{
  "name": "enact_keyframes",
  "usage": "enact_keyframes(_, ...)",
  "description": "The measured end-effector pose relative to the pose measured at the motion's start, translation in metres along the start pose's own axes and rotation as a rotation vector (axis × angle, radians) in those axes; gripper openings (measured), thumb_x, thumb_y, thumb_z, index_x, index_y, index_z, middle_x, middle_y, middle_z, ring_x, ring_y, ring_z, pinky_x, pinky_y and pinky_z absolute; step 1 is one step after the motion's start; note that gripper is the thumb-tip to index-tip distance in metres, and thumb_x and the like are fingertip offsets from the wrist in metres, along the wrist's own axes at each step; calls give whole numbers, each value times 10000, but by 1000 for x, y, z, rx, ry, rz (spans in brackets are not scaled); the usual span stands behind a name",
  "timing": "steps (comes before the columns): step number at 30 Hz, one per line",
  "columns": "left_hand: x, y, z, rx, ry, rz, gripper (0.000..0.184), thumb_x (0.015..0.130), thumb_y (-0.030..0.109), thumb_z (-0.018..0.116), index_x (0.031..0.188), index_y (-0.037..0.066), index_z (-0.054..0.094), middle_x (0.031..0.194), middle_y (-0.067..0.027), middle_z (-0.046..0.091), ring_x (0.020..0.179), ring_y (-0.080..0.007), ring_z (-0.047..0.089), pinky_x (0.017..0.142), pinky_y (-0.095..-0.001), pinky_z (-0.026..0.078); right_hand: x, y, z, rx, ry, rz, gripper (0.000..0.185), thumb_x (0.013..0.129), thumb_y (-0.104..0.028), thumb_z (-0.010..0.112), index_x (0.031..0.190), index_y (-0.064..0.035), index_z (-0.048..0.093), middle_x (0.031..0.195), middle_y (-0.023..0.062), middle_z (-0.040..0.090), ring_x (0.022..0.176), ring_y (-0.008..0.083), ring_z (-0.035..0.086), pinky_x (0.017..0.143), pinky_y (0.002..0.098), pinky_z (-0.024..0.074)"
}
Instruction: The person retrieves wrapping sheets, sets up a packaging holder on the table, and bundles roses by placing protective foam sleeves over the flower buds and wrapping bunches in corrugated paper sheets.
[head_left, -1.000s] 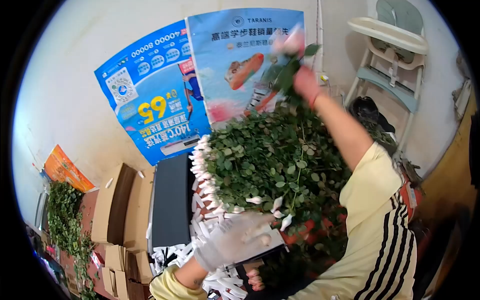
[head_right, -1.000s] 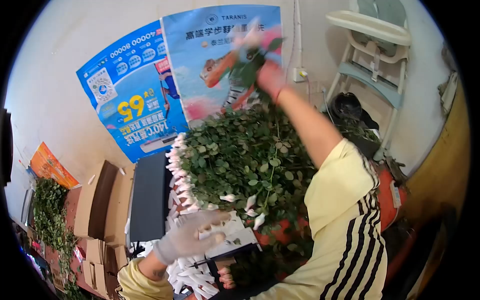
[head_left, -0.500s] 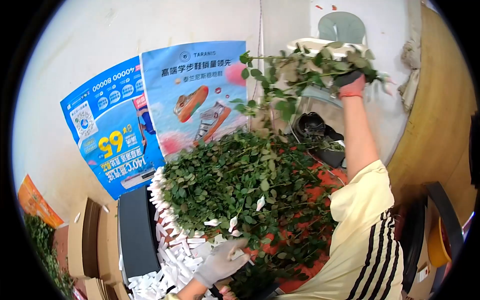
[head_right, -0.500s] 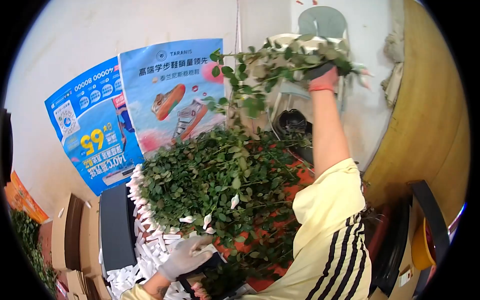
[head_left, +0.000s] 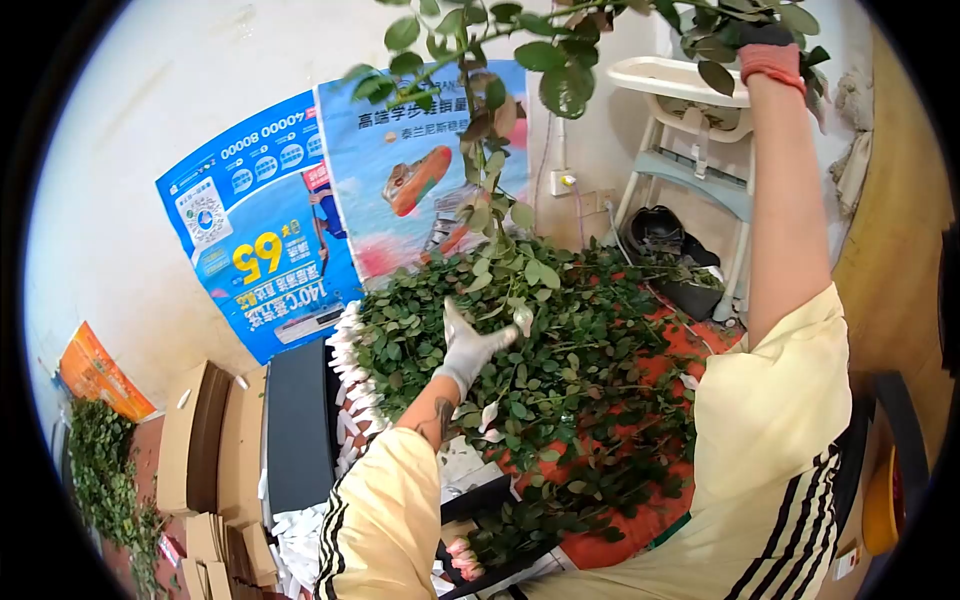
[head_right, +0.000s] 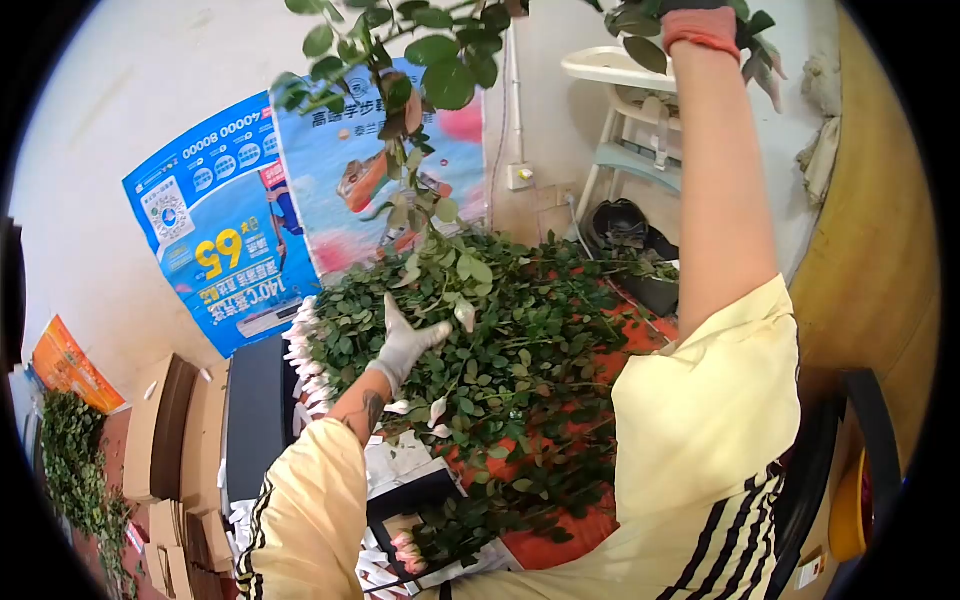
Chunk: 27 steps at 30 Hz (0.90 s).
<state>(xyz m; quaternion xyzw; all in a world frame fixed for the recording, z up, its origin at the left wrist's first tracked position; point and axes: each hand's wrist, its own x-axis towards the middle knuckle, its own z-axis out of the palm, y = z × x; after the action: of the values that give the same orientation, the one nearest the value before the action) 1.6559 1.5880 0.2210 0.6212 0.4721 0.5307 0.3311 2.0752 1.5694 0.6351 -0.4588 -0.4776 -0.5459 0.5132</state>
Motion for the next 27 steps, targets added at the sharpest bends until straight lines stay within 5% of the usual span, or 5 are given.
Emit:
enact_keyframes(10,-20,12,-80,-45,-140,6,290,830,205,624,1051,26,568,852,-22,597,595,-78,526,509,-239,429,-68,16,46,-174,-257,145,408,837,-229,568,1210,-78,501,1202,109,538,1126,241,489,963,335,369)
enact_keyframes(15,-23,-85,-196,794,-45,236,187,804,147,586,980,84,582,841,-132,627,712,-280,613,596,-356,471,-117,38,31,-248,-298,118,423,839,-254,570,1221,-87,497,1210,111,536,1139,251,482,974,337,357)
enact_keyframes(22,-50,-143,-236,1009,-53,20,274,760,203,608,1021,121,611,881,-172,618,800,-352,592,725,-417,479,-84,108,-16,-425,20,-225,377,769,-314,616,1087,-112,599,1086,70,610,1057,255,533,931,348,388)
enact_keyframes(25,-32,-151,-217,1165,-278,-191,1071,611,279,756,1411,129,60,1080,-303,527,958,-431,537,800,-435,454,-91,17,-70,-412,-32,-289,320,771,-232,612,1058,-91,604,1056,69,612,1007,242,551,896,336,405)
enact_keyframes(27,-31,-115,-221,1158,-281,380,1098,578,243,774,1395,35,71,1231,-301,431,1092,-419,470,900,-417,404,-150,-40,-91,57,-290,-311,339,778,-218,589,1089,-84,578,1064,75,596,991,233,549,877,331,412)
